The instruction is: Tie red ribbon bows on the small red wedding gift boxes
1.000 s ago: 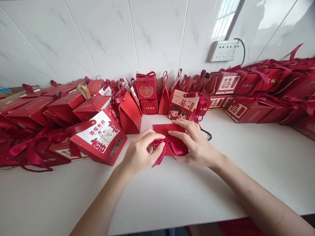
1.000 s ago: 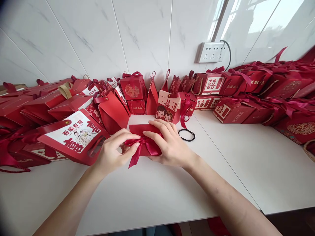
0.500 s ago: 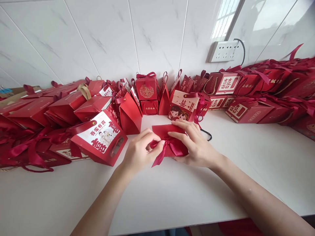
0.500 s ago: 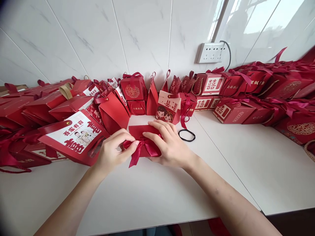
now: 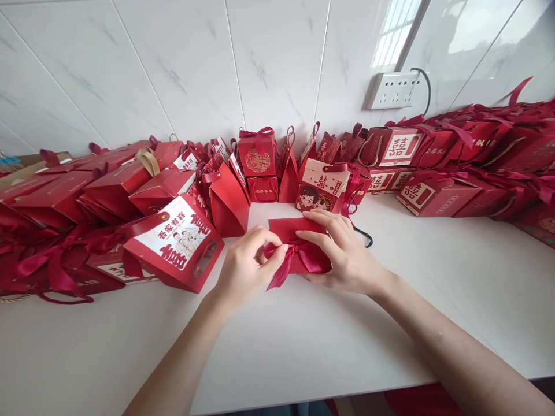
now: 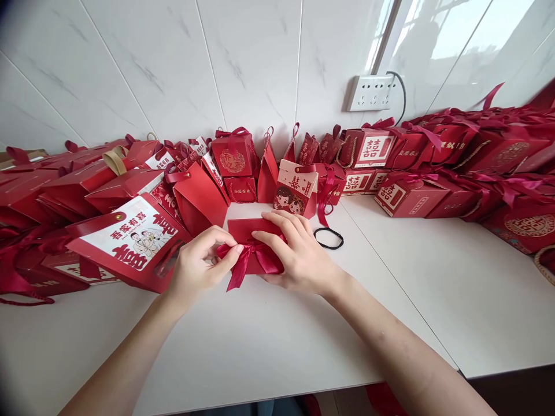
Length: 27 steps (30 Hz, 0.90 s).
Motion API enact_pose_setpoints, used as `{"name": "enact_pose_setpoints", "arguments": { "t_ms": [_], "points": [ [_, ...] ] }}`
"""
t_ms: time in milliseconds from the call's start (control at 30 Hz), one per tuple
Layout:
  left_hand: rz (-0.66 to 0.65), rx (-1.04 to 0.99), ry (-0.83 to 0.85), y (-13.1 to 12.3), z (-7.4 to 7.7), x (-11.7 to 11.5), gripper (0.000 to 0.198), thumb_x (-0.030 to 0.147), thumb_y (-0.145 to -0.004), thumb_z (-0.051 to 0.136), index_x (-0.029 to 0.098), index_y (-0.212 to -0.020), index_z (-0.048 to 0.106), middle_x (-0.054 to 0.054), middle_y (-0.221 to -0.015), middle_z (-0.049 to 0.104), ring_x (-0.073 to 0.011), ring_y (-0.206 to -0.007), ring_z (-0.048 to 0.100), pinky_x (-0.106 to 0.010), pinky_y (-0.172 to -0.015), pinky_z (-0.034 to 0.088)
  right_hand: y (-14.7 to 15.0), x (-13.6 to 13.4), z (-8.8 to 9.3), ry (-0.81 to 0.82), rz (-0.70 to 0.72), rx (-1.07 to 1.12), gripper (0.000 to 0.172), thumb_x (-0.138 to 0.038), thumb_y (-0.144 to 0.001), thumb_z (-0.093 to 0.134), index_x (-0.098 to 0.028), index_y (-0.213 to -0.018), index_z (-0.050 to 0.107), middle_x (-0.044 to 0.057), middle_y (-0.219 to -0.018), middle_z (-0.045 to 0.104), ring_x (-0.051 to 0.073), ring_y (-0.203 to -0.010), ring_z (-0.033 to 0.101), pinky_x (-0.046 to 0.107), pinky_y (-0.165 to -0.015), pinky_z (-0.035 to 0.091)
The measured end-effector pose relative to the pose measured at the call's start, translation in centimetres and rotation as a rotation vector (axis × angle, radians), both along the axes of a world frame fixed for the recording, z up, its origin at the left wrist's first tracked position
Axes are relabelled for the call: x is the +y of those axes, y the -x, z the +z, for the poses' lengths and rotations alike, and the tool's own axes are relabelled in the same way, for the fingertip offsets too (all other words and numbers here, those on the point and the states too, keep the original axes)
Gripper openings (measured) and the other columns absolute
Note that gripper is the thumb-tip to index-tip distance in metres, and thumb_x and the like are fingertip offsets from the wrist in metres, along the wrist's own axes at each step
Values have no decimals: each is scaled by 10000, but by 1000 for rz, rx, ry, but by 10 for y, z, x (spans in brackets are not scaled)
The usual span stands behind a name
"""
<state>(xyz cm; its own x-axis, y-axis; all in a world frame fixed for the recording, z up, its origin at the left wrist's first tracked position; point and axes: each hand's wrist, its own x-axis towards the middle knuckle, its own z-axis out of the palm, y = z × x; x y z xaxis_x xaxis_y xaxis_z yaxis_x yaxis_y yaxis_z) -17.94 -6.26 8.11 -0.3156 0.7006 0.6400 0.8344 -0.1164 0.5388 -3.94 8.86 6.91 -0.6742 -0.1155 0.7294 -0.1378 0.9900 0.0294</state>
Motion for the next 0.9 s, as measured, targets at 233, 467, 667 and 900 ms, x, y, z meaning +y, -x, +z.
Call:
{"name": "enact_pose_setpoints", "arguments": {
  "t_ms": [233, 467, 667, 900],
  "points": [
    [54, -163, 37, -4, 0, 0, 125, 233, -809, 607, 195, -730, 519, 54, -619, 560, -52, -458, 498, -153, -416, 382, 0, 0, 0, 3, 7, -10, 506, -428, -822, 613, -141, -1222, 497, 237, -1257, 497, 371, -1221, 452, 544, -898, 423],
    [64, -191, 31, -1, 1, -1, 79, 199, -810, 575, 199, -747, 526, 89, -516, 409, -47, -406, 418, -158, -421, 367, 1, 1, -1, -1, -10, 6, 509, -438, -824, 606, -160, -1233, 484, 225, -1260, 499, 363, -1212, 460, 544, -903, 419],
    [104, -244, 21, 2, 3, -1, 50, 160, -796, 546, 203, -784, 521, 99, -464, 394, -62, -400, 408, -173, -440, 371, -1, 6, 4, 15, -57, 43, 540, -424, -803, 641, -158, -1233, 452, 229, -1250, 489, 376, -1199, 465, 525, -883, 432],
    [21, -478, 125, 3, 8, -4, 218, 412, -820, 552, 197, -790, 530, 55, -520, 501, -88, -423, 459, -197, -410, 374, -1, 6, 5, 2, -57, 50, 554, -407, -783, 665, -139, -1219, 451, 238, -1239, 486, 385, -1182, 474, 523, -879, 438]
  ]
}}
